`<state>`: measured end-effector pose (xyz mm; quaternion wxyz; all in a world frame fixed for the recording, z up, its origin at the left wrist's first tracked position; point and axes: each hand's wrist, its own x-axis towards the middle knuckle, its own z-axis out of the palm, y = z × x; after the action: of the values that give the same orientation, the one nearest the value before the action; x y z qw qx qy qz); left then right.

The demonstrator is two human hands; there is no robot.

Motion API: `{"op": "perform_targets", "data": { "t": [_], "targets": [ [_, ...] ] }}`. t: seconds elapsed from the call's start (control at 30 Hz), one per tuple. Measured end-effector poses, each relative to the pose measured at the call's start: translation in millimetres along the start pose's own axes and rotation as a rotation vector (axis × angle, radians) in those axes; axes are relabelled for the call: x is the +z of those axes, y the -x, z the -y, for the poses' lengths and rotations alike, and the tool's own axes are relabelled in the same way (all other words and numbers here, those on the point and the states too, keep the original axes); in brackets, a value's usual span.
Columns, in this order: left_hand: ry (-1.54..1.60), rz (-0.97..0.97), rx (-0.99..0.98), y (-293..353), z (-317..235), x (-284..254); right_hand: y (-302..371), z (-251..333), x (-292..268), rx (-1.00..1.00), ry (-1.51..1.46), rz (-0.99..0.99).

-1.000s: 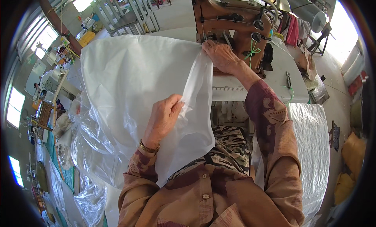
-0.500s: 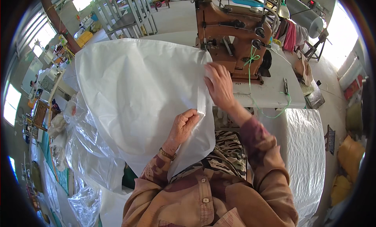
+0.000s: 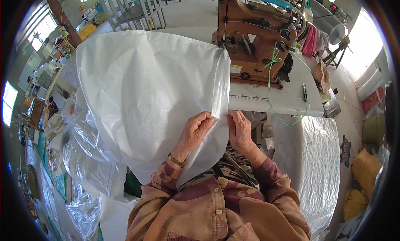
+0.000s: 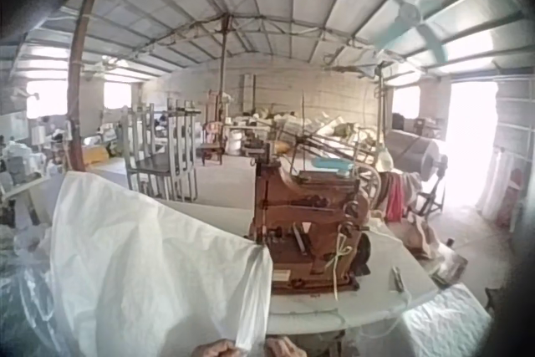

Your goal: The person aligns and sews large white plastic sheets using a sewing machine. They repeatedly fold the edges of the plastic, guide it under the needle, and sew along the seams. The person handles the material with both hands to ensure proper alignment during the sewing process.

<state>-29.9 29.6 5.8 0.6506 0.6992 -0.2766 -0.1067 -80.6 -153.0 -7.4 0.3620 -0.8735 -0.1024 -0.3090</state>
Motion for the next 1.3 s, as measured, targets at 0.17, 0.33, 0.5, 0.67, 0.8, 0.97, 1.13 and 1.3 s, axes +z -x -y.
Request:
{"op": "perform_targets", "data": {
  "t": [0.17,0.33,0.5,0.67,0.8,0.97,1.13,1.3],
  "targets": [
    [-0.144,-0.004,0.083,-2.4,-13.6,-5.8,-23.3,21.1,-11.9,-0.080,-0.003,0.120],
    [-0.348,0.052,0.138,-4.8,-29.1,-13.6,-17.2,23.3,-1.9,-0.010,-0.114,0.083],
    [-0.397,0.046,0.093,-4.4,-28.0,-21.8,9.5,24.3,26.6,0.214,-0.356,0.017],
    [-0.416,0.016,0.085,-1.6,-31.8,-24.3,-5.7,41.9,5.2,0.117,-0.219,0.106],
    [-0.377,0.013,0.173,-4.0,-27.7,-21.2,-9.2,47.5,-0.4,0.092,-0.179,0.245],
    [-0.415,0.030,0.139,-4.0,-27.3,-23.0,-5.9,57.0,3.1,0.071,-0.231,0.342],
    [-0.334,-0.014,0.148,-1.0,-28.7,-24.1,4.2,54.3,12.8,0.021,-0.151,0.447],
    [-0.433,-0.022,0.045,4.2,-34.0,-23.2,5.5,53.6,20.5,-0.132,-0.068,0.487]
  ]
}}
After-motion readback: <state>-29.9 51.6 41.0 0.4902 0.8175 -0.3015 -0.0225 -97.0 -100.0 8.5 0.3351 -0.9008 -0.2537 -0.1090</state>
